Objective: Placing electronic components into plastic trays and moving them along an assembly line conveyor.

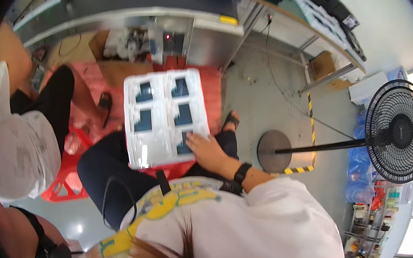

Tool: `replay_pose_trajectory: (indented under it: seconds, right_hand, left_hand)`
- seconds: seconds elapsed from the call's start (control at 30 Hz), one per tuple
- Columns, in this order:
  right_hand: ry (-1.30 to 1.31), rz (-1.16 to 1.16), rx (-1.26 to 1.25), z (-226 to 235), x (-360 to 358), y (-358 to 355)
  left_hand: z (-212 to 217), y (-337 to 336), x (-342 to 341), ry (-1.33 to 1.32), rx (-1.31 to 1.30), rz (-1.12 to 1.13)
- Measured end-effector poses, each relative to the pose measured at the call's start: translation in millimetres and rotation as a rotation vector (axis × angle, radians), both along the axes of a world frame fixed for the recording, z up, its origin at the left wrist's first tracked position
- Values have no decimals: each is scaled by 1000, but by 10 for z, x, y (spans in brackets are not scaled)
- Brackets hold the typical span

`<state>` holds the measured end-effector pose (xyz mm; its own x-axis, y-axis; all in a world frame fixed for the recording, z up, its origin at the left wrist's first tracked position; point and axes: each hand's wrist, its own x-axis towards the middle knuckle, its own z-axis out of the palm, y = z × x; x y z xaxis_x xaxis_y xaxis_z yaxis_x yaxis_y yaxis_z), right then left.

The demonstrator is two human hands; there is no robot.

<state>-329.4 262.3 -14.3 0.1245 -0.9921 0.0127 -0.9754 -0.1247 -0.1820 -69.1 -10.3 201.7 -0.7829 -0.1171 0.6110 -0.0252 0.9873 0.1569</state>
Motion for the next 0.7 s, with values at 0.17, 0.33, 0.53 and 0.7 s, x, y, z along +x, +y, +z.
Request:
replay_pose_trajectory:
  seconds: [0.17, 0.33, 0.53, 0.7]
  right_hand:
    - [-29, -19, -20, -123, -3, 40]
    - [-42, 25, 49, -86, 70, 136]
    - [-105, -4, 218, 89, -12, 119]
    - [-165, 143, 219, 87, 32, -246]
  left_hand:
    - [251, -789, -666, 22, -309, 47]
    - [863, -1657, -669, -68, -611, 161]
    - [948, -2228, -215, -248, -687, 436]
    - [410, -2574, -300, -440, -639, 470]
